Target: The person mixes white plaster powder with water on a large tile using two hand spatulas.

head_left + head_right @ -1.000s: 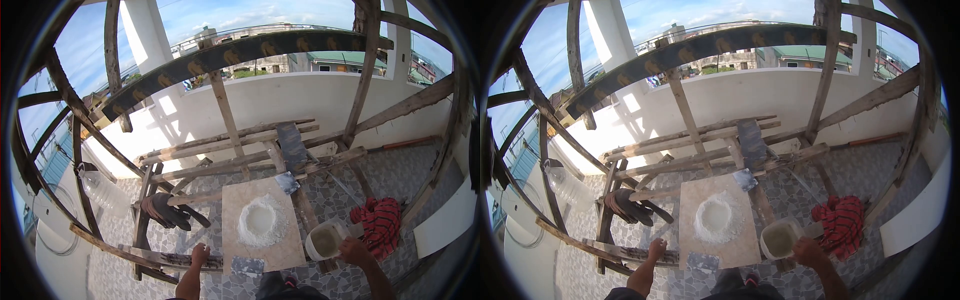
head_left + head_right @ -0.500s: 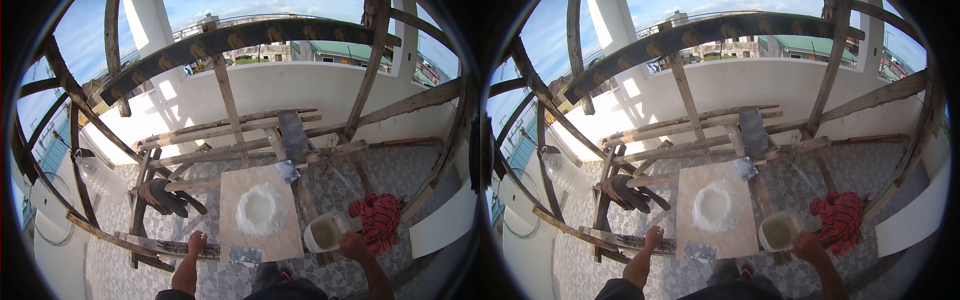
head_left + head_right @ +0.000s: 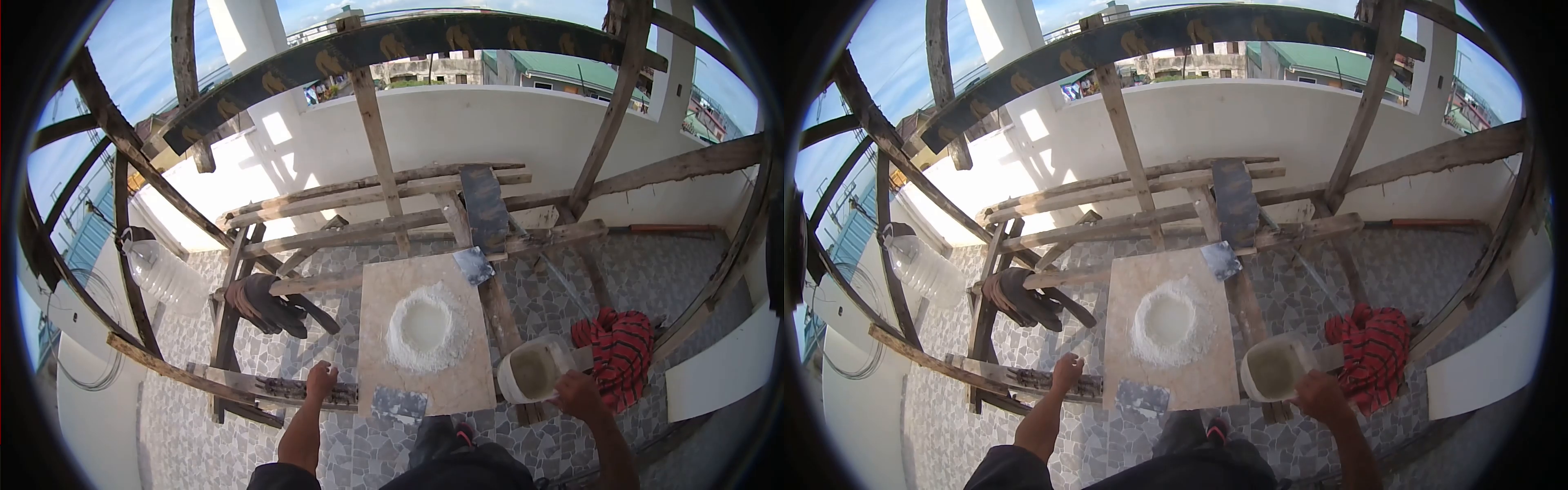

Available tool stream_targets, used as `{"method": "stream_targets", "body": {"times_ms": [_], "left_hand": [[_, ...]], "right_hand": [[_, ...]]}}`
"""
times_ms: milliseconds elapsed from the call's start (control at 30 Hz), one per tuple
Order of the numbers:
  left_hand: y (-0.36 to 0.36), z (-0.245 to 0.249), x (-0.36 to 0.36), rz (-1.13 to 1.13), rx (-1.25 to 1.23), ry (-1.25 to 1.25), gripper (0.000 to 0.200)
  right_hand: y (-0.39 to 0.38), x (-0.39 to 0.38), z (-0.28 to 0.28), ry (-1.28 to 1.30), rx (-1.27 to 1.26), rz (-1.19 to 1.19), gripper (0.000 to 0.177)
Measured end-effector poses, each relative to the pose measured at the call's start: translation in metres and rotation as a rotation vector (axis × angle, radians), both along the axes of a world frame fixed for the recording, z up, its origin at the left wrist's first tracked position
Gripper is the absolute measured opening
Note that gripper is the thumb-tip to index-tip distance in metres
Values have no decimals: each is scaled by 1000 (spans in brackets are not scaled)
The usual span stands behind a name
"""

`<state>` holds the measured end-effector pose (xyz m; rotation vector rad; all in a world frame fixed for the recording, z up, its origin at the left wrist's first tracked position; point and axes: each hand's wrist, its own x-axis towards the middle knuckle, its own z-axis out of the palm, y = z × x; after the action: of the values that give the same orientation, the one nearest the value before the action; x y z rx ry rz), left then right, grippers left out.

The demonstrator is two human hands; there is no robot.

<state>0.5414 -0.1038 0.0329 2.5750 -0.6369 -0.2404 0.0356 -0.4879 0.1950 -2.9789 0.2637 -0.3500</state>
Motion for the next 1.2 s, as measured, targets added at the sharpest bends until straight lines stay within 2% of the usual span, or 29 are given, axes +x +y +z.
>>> {"method": "stream_targets", "body": {"times_ms": [433,567,1200], "left_hand": [[1,-4,2,-4,1,-2,36],[1,-5,3,-4,7,-15,36],[-4,3,1,17,77,-4,37]], "right_hand": [[-1,3,-2,-27,15,-6,34],[2,7,6,7,108,-32,36],[0,12,7,37,90,-20,39]]}}
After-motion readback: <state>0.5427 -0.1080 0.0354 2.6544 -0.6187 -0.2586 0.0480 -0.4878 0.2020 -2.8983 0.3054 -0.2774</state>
